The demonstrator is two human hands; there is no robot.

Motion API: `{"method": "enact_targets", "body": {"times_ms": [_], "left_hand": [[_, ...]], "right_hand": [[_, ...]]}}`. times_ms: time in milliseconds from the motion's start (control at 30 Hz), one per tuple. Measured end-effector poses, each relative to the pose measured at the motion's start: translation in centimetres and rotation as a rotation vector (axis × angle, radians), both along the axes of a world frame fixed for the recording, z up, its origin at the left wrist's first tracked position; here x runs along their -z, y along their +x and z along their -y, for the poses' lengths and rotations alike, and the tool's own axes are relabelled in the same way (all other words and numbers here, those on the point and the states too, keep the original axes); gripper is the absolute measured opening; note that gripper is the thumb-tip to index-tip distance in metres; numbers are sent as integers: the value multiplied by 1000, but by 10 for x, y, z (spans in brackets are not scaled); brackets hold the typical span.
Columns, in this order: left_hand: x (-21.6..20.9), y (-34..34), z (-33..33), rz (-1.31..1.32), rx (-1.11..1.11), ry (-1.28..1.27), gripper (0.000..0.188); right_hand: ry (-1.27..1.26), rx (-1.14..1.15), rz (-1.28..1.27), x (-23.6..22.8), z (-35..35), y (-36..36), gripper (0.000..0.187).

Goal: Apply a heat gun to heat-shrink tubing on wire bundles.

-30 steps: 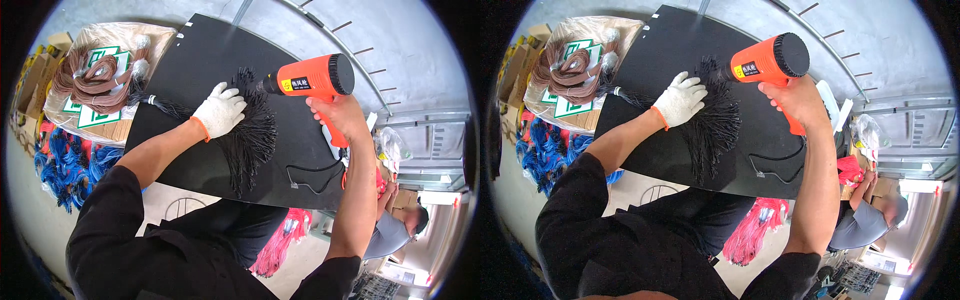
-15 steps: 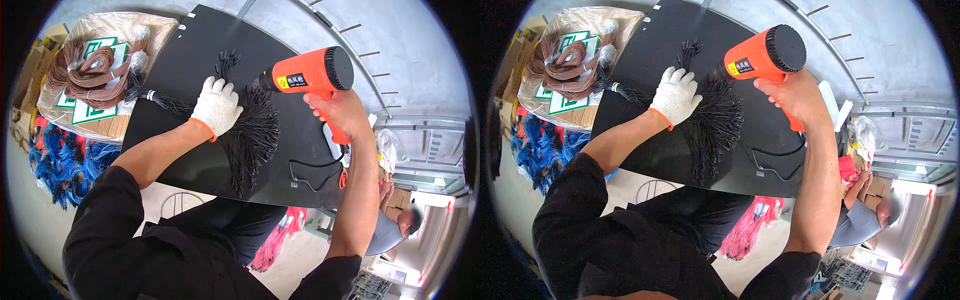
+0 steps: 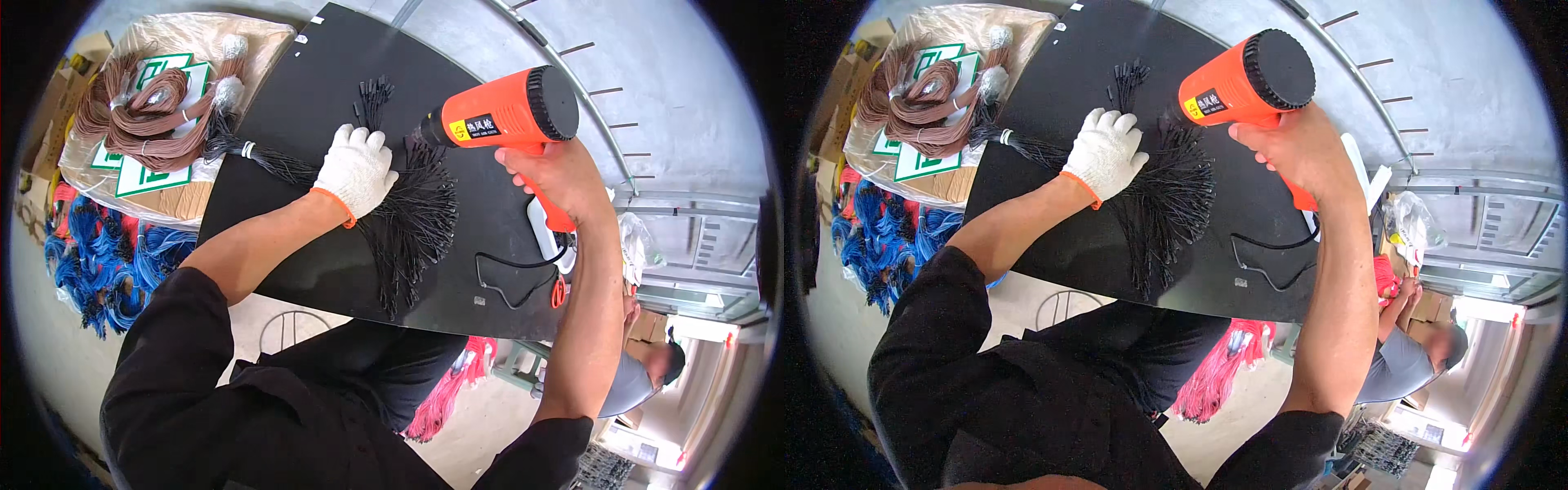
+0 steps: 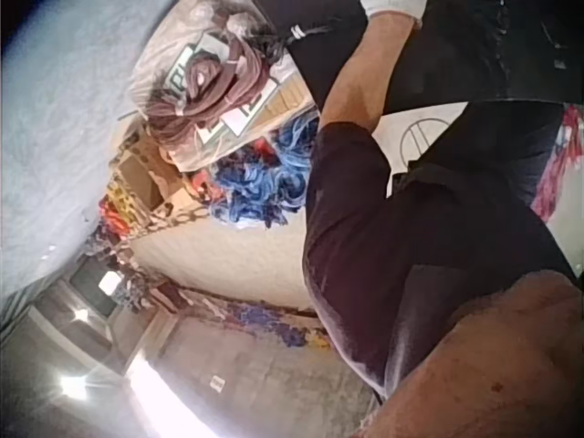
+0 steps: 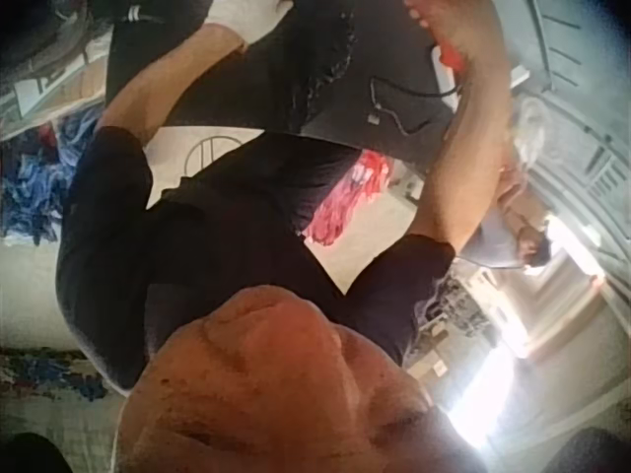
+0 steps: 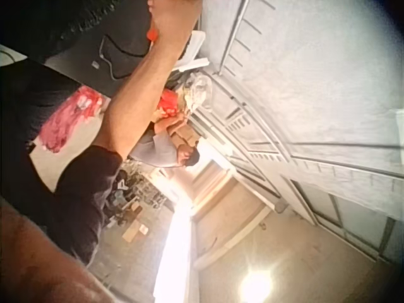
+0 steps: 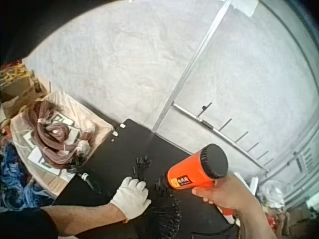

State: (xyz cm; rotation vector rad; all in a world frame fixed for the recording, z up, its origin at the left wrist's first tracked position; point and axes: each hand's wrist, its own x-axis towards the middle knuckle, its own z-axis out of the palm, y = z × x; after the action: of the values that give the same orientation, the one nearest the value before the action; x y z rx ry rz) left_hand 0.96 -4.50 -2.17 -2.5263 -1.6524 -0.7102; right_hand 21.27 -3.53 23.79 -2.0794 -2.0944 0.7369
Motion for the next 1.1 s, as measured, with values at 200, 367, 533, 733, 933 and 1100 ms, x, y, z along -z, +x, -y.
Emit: {"method": "enact_targets", "body": {"times_ms": [200,367,533,733,933,1100], "left_hand": [[-7,0,1,2,-9,-39,36],[-7,-1,0,7,-7,-47,37],[-5,-1,-1,-21,-17,-63,39],[-6,0,-1,-36,-21,-50,40],[-10,-1,1,21,-11,-114,36],[-11,0,0,0,-11,-135,38]], "right_hand": [[-1,-35,10,-3,2,-11,35],[-4,-35,11,-7,2,-10,35],[5,0,60,-10,0,-2,34],[-2,2,42,-13,2,-2,32],[50,-33,101,-15,2,-5,33],[29,-12,51,-25,7,3,34]]}}
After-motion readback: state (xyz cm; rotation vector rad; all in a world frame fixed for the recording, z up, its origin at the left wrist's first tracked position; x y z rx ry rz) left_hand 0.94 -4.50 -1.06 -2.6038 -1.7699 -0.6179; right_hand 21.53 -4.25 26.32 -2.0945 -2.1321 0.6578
